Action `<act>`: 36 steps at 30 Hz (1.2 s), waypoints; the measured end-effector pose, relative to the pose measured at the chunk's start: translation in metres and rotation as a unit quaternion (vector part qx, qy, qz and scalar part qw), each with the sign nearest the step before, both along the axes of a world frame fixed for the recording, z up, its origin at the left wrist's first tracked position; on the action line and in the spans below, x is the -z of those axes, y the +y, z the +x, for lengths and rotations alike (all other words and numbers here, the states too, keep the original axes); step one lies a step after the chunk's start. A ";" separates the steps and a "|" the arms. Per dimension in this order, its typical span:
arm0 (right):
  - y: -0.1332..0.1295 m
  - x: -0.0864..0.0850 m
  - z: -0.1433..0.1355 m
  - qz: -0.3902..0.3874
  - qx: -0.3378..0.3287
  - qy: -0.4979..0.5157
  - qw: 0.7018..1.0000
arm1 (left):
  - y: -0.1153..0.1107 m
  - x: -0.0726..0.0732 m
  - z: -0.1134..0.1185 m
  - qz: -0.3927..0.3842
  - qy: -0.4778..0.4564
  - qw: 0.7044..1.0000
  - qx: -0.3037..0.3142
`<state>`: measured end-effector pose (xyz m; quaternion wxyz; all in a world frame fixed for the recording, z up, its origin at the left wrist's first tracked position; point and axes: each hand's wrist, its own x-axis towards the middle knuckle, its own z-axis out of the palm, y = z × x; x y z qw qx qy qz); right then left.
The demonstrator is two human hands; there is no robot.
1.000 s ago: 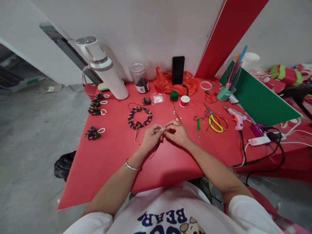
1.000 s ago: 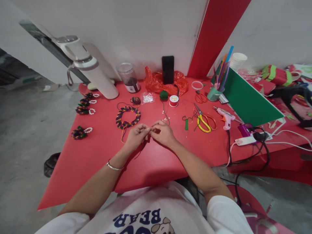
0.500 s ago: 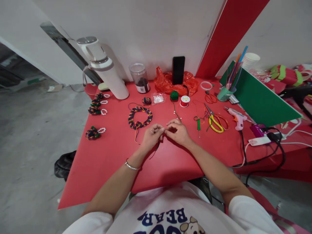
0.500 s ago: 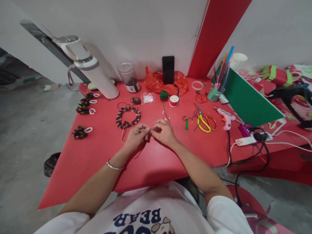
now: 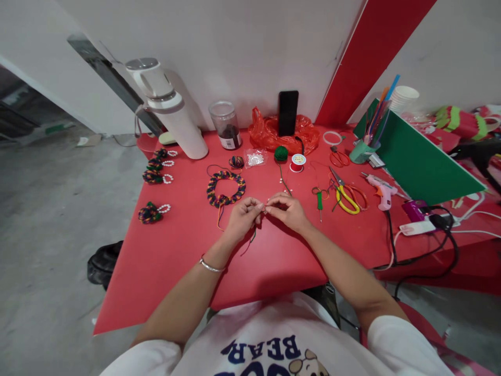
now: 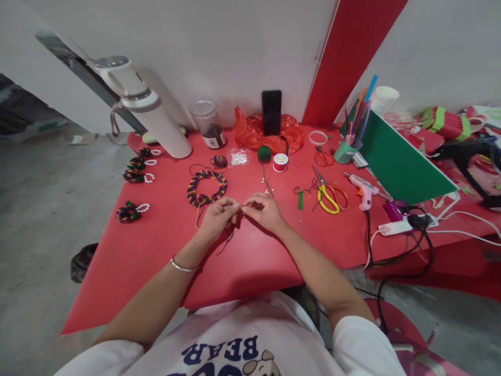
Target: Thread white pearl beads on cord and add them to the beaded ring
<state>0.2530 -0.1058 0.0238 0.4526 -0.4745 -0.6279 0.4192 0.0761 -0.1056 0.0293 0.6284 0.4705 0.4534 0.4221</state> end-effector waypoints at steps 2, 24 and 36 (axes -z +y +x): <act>0.000 -0.002 0.001 -0.003 -0.008 0.011 1.000 | 0.000 0.001 0.000 0.001 0.001 1.000 -0.001; 0.003 0.009 0.002 0.028 0.011 -0.035 0.999 | 0.004 -0.005 -0.003 -0.008 0.039 0.999 -0.020; 0.003 0.022 0.003 0.107 0.019 -0.165 0.980 | -0.006 -0.012 -0.038 -0.047 0.180 0.970 0.156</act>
